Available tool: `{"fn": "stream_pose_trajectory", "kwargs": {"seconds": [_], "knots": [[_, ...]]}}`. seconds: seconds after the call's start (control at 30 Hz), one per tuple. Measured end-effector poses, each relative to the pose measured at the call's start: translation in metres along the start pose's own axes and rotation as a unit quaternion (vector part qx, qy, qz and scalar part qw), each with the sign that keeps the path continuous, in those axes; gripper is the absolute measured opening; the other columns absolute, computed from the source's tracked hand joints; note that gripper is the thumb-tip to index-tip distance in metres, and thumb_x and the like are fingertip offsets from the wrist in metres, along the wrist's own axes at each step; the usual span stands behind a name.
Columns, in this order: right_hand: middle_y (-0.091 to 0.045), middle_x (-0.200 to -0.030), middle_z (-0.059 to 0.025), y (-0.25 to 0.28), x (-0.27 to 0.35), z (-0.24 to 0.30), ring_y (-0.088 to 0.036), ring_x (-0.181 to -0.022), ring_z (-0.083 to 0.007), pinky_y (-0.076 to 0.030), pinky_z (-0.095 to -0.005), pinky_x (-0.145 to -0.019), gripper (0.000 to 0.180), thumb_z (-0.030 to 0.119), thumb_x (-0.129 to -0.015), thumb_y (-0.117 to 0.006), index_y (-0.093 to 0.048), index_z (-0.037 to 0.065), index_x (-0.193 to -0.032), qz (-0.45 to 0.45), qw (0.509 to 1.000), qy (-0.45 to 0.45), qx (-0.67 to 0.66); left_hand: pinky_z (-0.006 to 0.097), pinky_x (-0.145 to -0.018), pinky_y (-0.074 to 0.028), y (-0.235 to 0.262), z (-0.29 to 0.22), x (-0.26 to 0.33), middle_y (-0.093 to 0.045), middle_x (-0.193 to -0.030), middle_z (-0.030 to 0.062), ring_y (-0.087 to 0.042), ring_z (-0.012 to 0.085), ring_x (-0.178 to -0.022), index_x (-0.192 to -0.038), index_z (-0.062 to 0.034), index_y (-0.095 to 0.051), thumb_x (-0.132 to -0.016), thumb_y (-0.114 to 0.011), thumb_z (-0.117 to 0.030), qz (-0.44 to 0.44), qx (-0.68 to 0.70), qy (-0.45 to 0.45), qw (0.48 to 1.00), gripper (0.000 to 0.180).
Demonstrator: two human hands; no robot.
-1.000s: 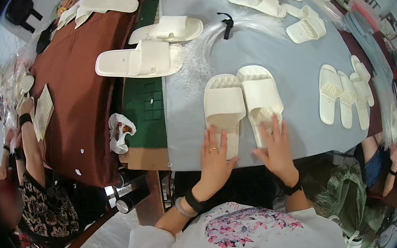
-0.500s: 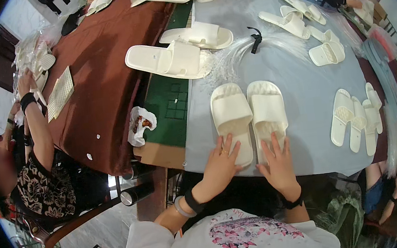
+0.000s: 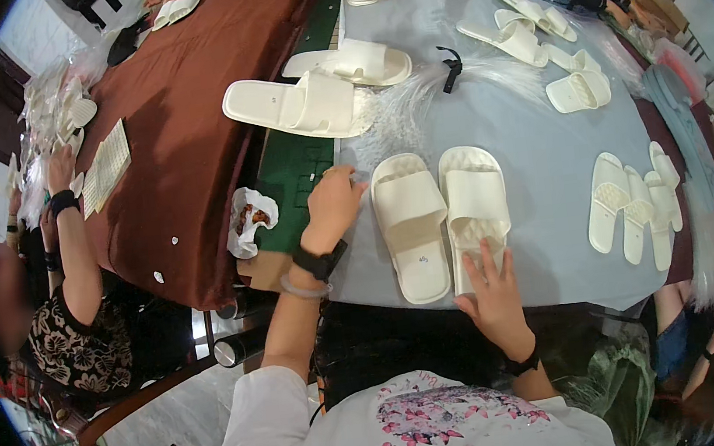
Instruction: The recorder is assembling or finishing white slipper-style shoes by hand at a workstation with others.
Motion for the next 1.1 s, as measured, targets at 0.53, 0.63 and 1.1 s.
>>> {"fn": "stream_pose_trajectory", "kwargs": {"seconds": [0.53, 0.63, 1.1], "knots": [[-0.022, -0.139, -0.0199, -0.004, 0.001, 0.002, -0.022, -0.118, -0.0555, -0.026, -0.0585, -0.094, 0.065, 0.030, -0.072, -0.066, -0.040, 0.007, -0.127, 0.006, 1.000, -0.011, 0.022, 0.024, -0.051, -0.041, 0.035, -0.007, 0.007, -0.053, -0.061, 0.0042, -0.052, 0.0119, -0.055, -0.074, -0.0008, -0.054, -0.080, -0.053, -0.009, -0.150, 0.384, 0.091, 0.907, 0.010], [-0.021, -0.139, -0.0197, -0.006, 0.001, -0.001, -0.021, -0.118, -0.0553, -0.027, -0.0590, -0.093, 0.066, 0.031, -0.072, -0.065, -0.039, 0.007, -0.128, 0.011, 1.000, -0.011, 0.024, 0.021, -0.049, -0.032, 0.064, -0.015, 0.036, -0.042, -0.061, -0.0013, -0.046, 0.0087, -0.055, -0.072, -0.0046, -0.048, -0.083, -0.048, -0.011, -0.227, 0.518, 0.110, 0.817, 0.013], [-0.019, -0.139, -0.0195, 0.001, -0.008, 0.012, -0.022, -0.122, -0.0482, -0.027, -0.0595, -0.092, 0.061, 0.035, -0.078, -0.059, -0.038, 0.008, -0.129, 0.076, 0.989, -0.076, 0.099, 0.030, -0.065, -0.037, 0.131, -0.067, 0.140, -0.041, -0.073, 0.0049, -0.048, 0.0227, -0.073, -0.071, -0.0060, -0.043, -0.080, -0.046, -0.011, -0.598, 0.246, -0.108, 0.755, 0.011]]}}
Point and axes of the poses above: each hand's wrist, its own x-axis away from the middle knuckle, its own y-axis out of the back of the hand, z = x × y, the point moved 5 cm from there along -x, towards the middle knuckle
